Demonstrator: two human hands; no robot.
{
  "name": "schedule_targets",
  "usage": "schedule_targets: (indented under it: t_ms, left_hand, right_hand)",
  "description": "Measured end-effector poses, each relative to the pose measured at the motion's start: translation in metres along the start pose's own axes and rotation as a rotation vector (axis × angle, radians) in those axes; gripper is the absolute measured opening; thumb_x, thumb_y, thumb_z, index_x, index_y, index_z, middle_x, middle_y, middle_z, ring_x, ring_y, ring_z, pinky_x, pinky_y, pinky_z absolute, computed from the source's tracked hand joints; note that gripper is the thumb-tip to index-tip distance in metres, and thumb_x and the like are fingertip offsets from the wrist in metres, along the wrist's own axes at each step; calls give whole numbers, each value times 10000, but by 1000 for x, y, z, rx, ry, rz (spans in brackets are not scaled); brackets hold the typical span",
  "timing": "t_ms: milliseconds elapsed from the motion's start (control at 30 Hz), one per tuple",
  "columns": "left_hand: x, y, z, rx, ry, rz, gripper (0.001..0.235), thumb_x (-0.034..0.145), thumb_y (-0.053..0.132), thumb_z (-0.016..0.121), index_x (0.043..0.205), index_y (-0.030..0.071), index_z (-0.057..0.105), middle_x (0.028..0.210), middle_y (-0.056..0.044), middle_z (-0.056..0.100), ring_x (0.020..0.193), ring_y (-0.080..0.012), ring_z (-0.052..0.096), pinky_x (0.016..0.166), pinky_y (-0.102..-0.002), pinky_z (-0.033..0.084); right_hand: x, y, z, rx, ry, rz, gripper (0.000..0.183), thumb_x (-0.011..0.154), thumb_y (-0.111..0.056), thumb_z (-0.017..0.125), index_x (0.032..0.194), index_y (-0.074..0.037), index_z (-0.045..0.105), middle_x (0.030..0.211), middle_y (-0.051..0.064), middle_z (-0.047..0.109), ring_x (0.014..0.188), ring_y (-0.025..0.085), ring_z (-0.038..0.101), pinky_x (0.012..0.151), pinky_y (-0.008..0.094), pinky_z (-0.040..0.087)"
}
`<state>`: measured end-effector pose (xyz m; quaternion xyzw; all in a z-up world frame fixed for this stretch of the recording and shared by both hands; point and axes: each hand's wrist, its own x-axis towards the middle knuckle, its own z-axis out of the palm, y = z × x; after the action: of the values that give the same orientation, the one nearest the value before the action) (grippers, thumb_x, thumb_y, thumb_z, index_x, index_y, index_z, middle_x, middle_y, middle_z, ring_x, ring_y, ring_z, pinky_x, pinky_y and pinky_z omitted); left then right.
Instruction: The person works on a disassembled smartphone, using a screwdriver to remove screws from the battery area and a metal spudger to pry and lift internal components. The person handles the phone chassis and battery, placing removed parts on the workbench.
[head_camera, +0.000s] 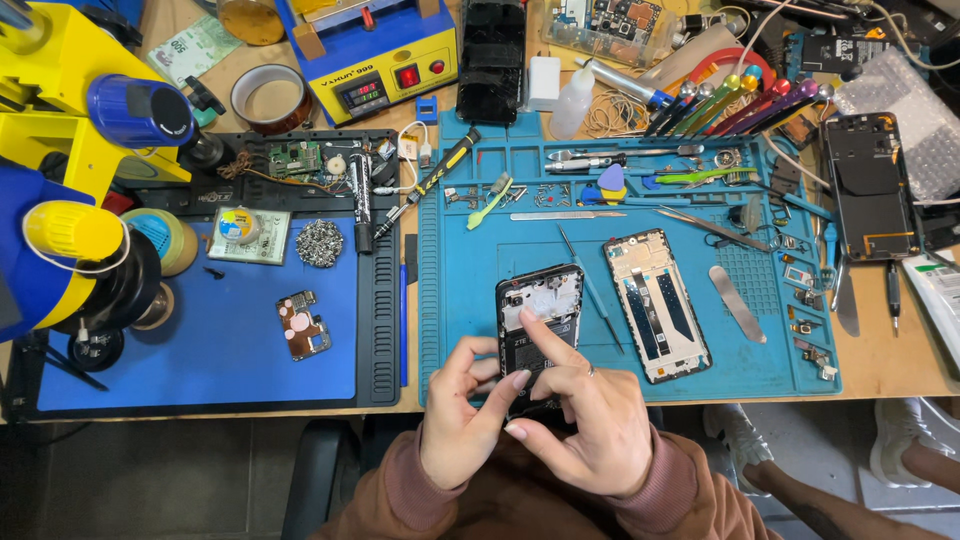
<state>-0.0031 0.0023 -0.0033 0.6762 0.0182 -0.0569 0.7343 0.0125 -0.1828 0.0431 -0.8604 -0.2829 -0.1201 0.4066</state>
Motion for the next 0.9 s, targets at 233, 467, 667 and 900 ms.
schedule_targets:
  t_ms: [233,467,667,900]
  left_hand:
    - [0,-3,-2,44,7,18,246,1040,224,781,1169,75,635,927,-66,891,825,-56,699,817,-276,676]
    - [1,-13,-11,-209,15,-120,326,1026,147,786,1291,37,631,1086,-176,915,878,-141,776,797,-290,627]
    - [-3,-13,-12,-363,-30,-140,360,1029,112,778,1315,-9,596,1094,-210,888,941,-219,813,839,-377,681]
    - [-3,-10,-9,-348,-17,-147,381,1027,131,774,1336,-4,596,1135,-212,897,996,-250,846,891,-413,711]
  right_hand:
    - [-1,5,-6,-18,62,37,287,1004,-349,761,1025,-148,556,1604,251,649,430,60,392,475,203,387]
    - [-12,21,-6,68,338,472,389,949,-220,858,1273,-103,676,973,12,729,467,24,396,522,177,368]
    - [-23,23,-2,171,243,483,241,981,-208,824,1199,-104,813,780,-47,799,514,32,470,541,195,453]
    - [-20,14,-8,180,233,462,208,975,-212,816,1151,-103,817,766,-73,791,523,41,509,526,190,449]
